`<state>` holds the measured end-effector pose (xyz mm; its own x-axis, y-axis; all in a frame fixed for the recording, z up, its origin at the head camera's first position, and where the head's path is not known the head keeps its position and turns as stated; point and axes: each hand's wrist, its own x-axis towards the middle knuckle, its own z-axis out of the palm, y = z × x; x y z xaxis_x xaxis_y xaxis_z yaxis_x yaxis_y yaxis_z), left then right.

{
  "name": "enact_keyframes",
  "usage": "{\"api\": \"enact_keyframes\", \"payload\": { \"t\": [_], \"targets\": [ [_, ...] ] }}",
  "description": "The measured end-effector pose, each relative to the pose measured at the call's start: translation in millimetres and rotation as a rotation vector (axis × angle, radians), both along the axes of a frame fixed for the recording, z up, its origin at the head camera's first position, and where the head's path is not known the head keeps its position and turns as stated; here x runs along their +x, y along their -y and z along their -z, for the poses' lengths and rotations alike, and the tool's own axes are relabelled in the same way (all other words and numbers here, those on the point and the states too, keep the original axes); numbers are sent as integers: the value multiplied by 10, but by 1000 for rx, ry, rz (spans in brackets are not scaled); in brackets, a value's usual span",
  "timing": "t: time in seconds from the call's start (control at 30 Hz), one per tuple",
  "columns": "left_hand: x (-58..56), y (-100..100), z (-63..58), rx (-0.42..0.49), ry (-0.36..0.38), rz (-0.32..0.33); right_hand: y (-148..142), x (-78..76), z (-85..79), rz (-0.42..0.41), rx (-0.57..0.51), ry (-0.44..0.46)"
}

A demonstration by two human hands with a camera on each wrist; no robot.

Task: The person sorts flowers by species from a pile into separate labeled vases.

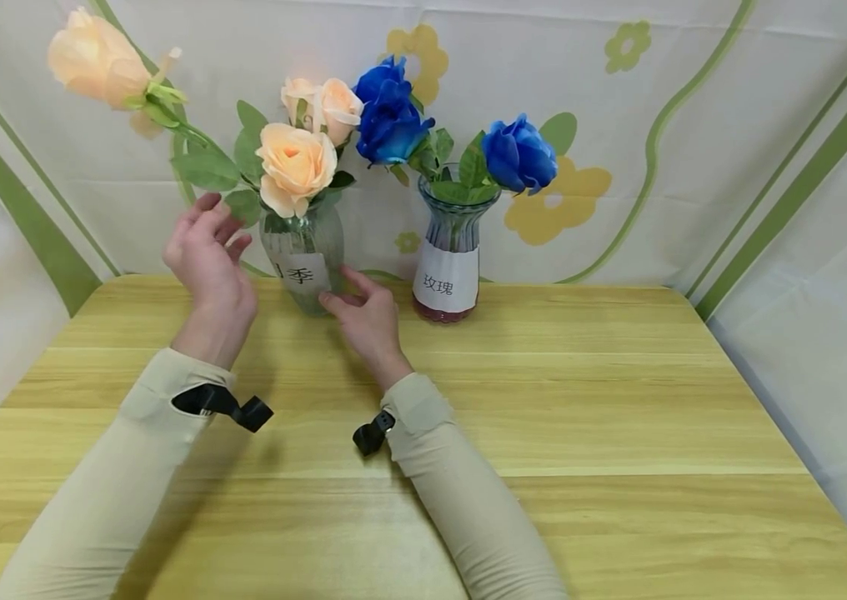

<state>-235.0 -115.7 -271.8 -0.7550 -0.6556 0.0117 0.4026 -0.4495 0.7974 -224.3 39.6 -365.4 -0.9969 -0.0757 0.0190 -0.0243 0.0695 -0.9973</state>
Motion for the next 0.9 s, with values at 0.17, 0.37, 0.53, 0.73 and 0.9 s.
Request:
{"api": "enact_keyframes", "payload": {
  "t": [0.17, 0.37, 0.53, 0.73, 0.9],
  "targets": [
    [-10, 34, -87, -44, -38, -30, -8, -8, -1, -1, -5, 3],
    [-125, 69, -248, -54, -35, 24, -16, -10, -3, 5, -7, 9],
    [-213, 38, -296, -30, -2, 21, -19, -5, -12, 3, -6, 14],
    [-262, -23, -241, -20, 45, 37, -17, -4, -18, -1, -2, 11],
    [-250, -63, -125, -63, 91, 42, -17, -6, -16, 3, 14, 8]
  ]
}}
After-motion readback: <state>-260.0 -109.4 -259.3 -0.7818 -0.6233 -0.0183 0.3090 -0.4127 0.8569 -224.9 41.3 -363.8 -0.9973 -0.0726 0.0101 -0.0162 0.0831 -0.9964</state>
